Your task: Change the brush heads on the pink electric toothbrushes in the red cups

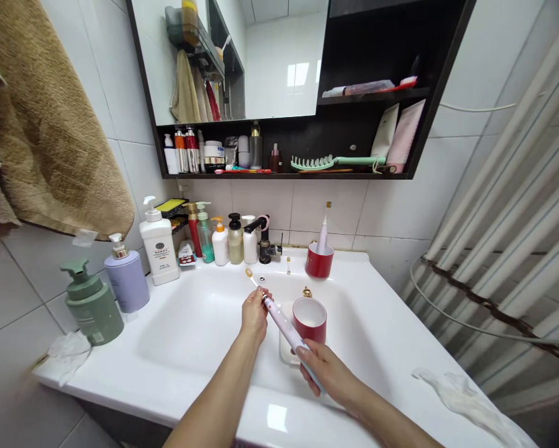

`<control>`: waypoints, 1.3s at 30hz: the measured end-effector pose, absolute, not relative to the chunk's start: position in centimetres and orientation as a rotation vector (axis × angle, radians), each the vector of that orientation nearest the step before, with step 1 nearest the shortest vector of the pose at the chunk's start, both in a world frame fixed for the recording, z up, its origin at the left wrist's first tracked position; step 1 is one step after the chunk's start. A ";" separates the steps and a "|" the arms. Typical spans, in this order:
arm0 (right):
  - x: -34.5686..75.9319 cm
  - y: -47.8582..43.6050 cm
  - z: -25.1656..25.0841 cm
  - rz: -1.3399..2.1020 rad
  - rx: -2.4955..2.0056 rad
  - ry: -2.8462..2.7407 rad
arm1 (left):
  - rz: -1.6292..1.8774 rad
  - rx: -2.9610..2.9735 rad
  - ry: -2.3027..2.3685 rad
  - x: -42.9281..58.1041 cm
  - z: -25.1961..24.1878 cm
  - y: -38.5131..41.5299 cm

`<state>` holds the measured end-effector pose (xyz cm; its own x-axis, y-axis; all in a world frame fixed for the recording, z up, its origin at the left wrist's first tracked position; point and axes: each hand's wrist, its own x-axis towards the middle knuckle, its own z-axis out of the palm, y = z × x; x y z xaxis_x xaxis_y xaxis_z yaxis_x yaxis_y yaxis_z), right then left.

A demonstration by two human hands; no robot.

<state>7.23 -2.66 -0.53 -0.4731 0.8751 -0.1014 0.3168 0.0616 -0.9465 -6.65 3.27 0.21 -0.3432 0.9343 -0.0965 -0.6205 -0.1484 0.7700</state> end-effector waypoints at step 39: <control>10.5 1.3 0.4 0.937 -1.299 -1.472 | 1.276 0.863 1.559 -4.8 0.5 14.4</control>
<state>10.46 1.31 0.39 -0.0091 0.9880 0.1539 0.2792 0.1503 -0.9484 -4.81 14.38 0.51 -0.3364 0.9166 -0.2162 -0.0309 0.2187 0.9753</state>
